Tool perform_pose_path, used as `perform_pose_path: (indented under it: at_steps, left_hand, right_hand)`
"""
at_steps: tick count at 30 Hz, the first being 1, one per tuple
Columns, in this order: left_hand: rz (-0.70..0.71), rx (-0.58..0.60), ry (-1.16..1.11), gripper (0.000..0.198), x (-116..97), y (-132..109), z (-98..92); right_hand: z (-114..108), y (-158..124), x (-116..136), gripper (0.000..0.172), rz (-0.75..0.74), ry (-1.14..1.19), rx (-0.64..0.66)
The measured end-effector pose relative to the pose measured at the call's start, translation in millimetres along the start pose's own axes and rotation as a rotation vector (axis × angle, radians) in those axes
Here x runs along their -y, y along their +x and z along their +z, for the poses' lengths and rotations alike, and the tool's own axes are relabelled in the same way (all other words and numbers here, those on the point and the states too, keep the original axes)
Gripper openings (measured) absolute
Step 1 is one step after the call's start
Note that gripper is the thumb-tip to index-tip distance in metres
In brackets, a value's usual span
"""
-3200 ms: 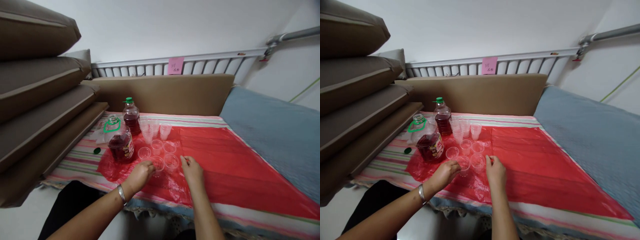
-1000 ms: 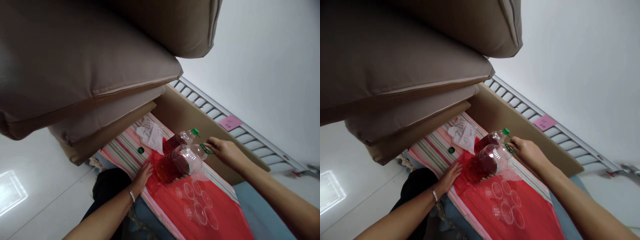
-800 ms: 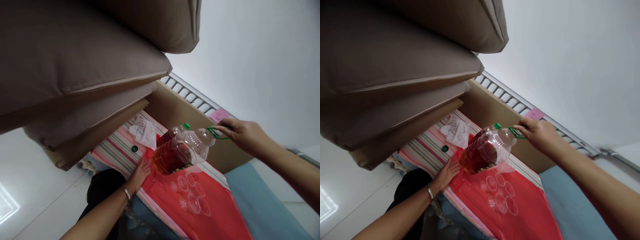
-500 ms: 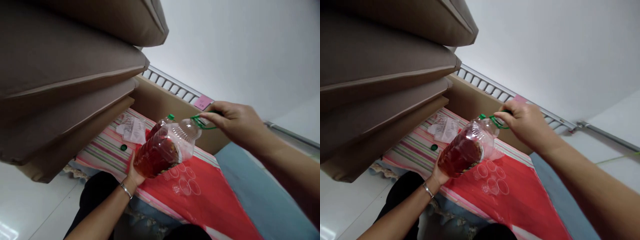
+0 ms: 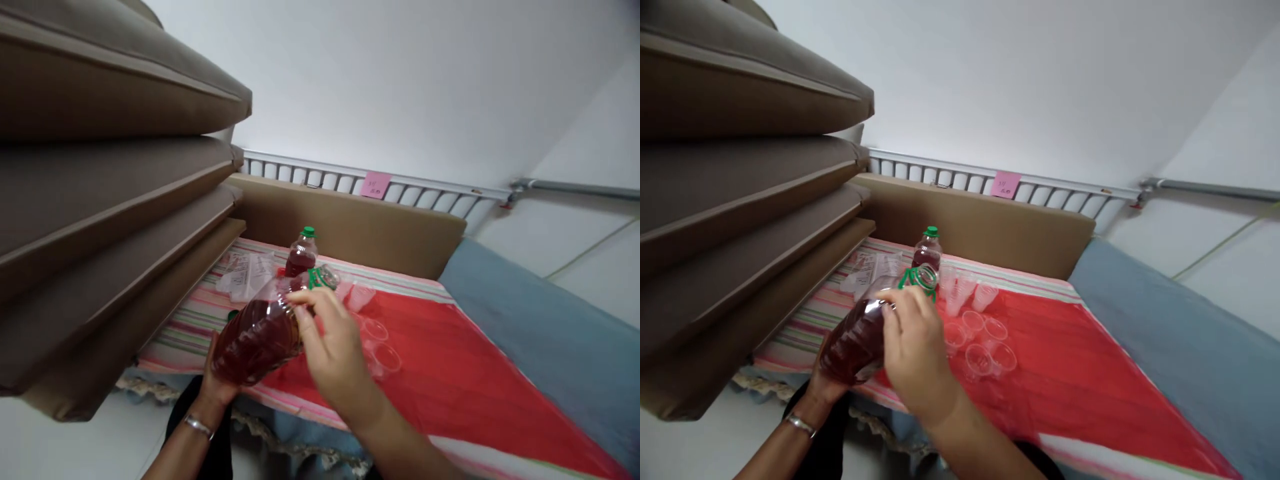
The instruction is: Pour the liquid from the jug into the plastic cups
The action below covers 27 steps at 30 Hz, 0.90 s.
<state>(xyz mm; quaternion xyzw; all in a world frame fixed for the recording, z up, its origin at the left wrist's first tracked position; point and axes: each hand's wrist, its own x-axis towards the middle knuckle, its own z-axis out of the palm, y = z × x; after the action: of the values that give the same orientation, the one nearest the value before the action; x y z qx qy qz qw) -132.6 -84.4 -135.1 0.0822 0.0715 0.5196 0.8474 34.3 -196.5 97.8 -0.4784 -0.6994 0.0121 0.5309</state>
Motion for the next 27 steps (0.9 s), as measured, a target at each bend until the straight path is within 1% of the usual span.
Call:
perform_pose_path:
  at_steps: [2,4,7,10,13,15,18,22,27]
  left_hand:
    - [0.015,-0.034,0.042,0.052,-1.5,-8.3,-3.3]
    - [0.03,-0.099,0.134,0.05,-1.0,-16.3,-4.7]
    - [0.087,-0.244,0.276,0.045,1.5,-24.7,-4.7]
    - [0.152,-0.423,0.385,0.043,3.8,-28.9,-1.3]
    - [0.171,-0.589,0.513,0.039,3.3,-33.3,7.3]
    - [0.193,-0.661,0.563,0.039,2.2,-36.6,14.7]
    - [0.223,-0.736,0.599,0.043,3.0,-39.7,23.9]
    - [0.225,-0.796,0.621,0.052,11.1,-38.6,28.5]
    - [0.258,-0.815,0.68,0.044,19.3,-36.6,30.7]
  right_hand:
    - [5.0,-13.9,-7.4,0.021,-0.022,-0.041,-0.003]
    - [8.0,-25.9,-16.7,0.02,-0.002,-0.064,-0.02]
    - [9.9,-43.1,-32.5,0.019,0.054,-0.049,-0.04]
    - [9.1,-58.1,-47.3,0.019,0.091,-0.006,-0.07]
    - [5.5,-67.7,-62.5,0.018,0.102,0.094,-0.104]
    - [2.8,-70.9,-73.8,0.017,0.122,0.19,-0.113]
    - [1.5,-72.6,-90.9,0.018,0.171,0.315,-0.137]
    - [4.1,-74.4,-106.7,0.018,0.206,0.402,-0.177]
    - [6.0,-81.7,-116.5,0.017,0.222,0.393,-0.213]
